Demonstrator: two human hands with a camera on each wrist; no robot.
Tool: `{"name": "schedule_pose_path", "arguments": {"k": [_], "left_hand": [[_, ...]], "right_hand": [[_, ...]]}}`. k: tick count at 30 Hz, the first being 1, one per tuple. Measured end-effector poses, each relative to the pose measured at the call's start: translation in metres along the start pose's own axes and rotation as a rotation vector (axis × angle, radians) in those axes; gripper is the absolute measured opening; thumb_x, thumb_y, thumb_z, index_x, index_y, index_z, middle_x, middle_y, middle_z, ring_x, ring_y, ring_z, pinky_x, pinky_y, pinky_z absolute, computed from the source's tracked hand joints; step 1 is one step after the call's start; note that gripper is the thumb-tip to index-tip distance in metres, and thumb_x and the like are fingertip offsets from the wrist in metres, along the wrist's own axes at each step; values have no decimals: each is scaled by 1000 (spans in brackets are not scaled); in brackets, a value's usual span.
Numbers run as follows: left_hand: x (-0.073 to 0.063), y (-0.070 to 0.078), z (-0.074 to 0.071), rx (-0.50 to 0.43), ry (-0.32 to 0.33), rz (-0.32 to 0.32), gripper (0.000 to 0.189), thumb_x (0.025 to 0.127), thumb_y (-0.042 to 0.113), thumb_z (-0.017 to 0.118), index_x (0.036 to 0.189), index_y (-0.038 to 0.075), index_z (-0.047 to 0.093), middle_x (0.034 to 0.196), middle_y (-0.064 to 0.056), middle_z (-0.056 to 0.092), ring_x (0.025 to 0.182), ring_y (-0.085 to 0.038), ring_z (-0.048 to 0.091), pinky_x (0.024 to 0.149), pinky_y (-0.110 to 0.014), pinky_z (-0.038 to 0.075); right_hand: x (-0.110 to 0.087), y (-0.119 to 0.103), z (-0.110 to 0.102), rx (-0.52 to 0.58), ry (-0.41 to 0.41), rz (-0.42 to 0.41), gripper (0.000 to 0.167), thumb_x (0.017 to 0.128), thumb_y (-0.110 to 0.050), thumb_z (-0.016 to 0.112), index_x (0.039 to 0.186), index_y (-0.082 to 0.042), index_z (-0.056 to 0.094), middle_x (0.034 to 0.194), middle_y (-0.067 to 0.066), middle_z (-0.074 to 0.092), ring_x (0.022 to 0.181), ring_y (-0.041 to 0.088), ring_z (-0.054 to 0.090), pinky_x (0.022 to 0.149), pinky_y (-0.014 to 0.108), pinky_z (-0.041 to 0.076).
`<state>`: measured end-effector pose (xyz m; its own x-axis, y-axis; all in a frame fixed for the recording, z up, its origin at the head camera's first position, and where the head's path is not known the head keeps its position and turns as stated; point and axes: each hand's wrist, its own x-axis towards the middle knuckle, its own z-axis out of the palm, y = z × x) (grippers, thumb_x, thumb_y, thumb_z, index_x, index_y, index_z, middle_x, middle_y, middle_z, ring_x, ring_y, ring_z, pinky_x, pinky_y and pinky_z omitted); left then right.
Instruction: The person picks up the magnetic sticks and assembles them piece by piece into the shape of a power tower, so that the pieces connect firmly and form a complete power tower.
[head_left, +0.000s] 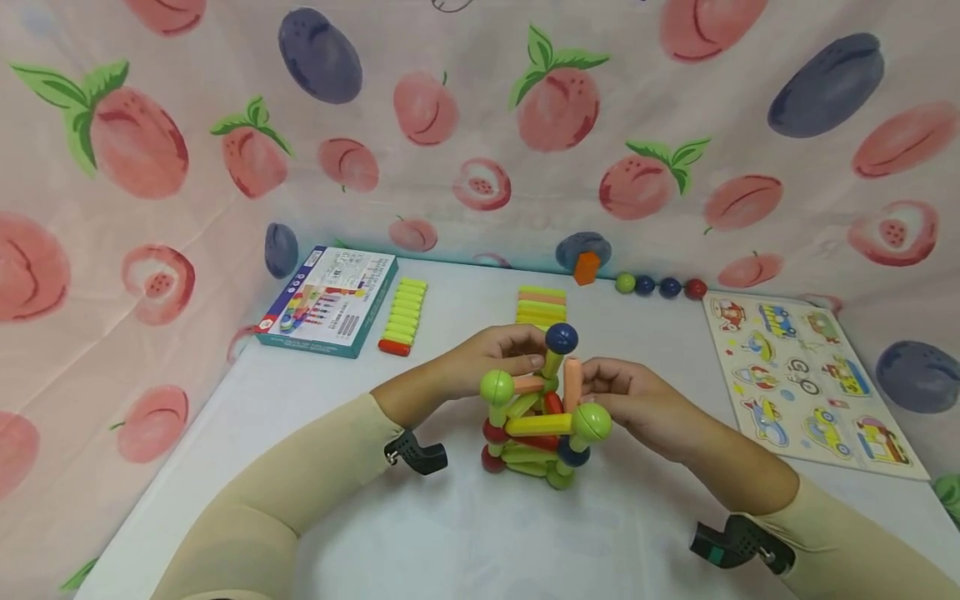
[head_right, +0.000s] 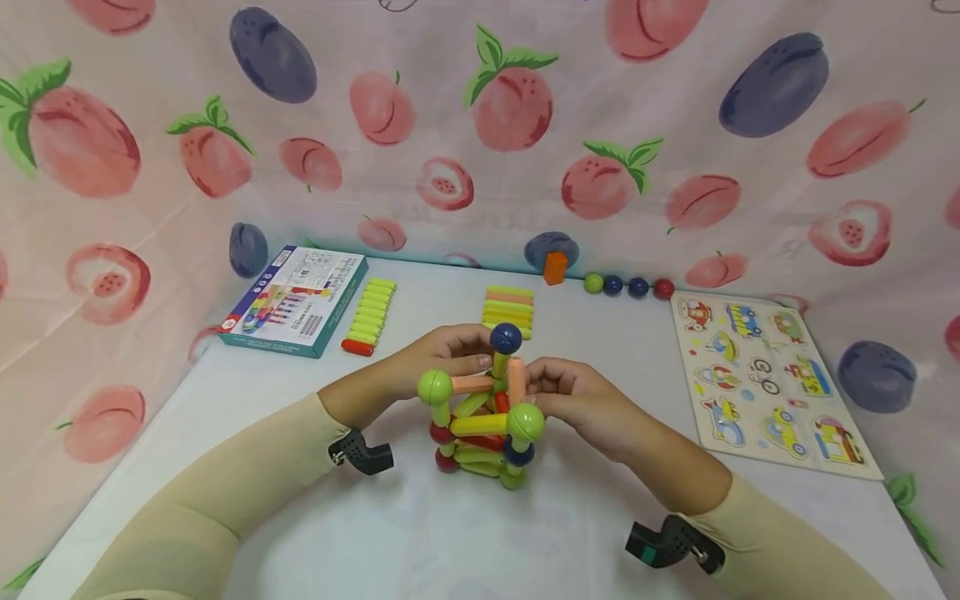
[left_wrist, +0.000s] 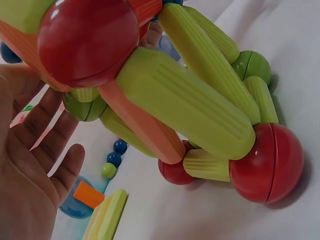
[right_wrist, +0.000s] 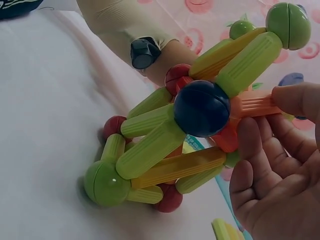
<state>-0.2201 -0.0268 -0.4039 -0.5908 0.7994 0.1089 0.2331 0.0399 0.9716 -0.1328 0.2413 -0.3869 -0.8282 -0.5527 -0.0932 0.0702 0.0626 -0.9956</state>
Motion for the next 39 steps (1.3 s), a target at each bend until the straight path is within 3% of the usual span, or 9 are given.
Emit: {"name": "schedule_pose_path", "arguments": {"k": [12,14,16,19,21,24,27,34,39], "left_hand": [[0,-3,2,-69,-38,-11,30,112,12,55,139,1,61,132,-12,65,123,-25,61,108,-37,53],[-1,-4,2,-75,-47,-18,33,113,13,52,143,2,59,136,-12,64,126,-24,60,110,-37,51],[-2,-7,1,-80,-66,-30,36,114,14,49,146,2,57,139,-12,63,129,-23,59,111,-37,50],[-6,-11,1,-79,-91,-60,37,115,14,45,148,2,56,141,-11,63,126,-21,61,108,-37,52],[-8,-13,1,-65,-104,-68,36,115,14,46,147,2,58,139,-10,65,123,-20,62,106,-37,54],[-10,-17,0,-43,-102,-76,34,115,16,48,145,4,60,139,-8,65,123,-21,62,105,-37,55],[-14,-18,-3,-8,-78,-90,35,115,19,48,145,7,60,140,-6,65,126,-22,61,107,-37,53],[-31,-15,-13,112,34,-115,34,111,15,56,143,9,62,142,-4,65,134,-20,58,113,-37,49],[-39,-19,-14,155,72,-72,36,109,17,62,145,9,60,140,-4,65,128,-21,61,109,-38,51]], "right_hand": [[1,10,6,-11,68,-12,20,106,-4,53,121,1,65,113,9,69,104,22,65,98,34,56],[-3,20,7,-70,95,-99,23,101,2,51,118,0,66,111,8,69,103,23,65,97,33,55],[-9,35,10,-200,106,-244,25,95,2,55,117,-1,65,108,5,71,101,21,65,98,32,54],[-20,56,20,-445,165,-443,29,95,-9,69,123,-7,64,113,-1,72,103,16,66,100,30,53],[-24,65,29,-544,220,-515,40,92,-16,81,128,-11,63,117,-3,73,105,14,67,103,29,52],[-26,68,39,-562,304,-504,48,85,-9,90,126,-14,64,118,-3,73,106,12,67,103,23,50],[-24,67,39,-527,345,-465,50,81,4,88,123,-11,66,112,-3,73,101,12,64,98,21,50],[-15,64,14,-427,390,-326,37,92,9,73,128,7,64,106,-9,69,96,13,59,89,20,50],[-2,58,-3,-326,384,-222,34,101,4,62,134,9,64,118,-12,72,104,13,62,93,18,53]]}}
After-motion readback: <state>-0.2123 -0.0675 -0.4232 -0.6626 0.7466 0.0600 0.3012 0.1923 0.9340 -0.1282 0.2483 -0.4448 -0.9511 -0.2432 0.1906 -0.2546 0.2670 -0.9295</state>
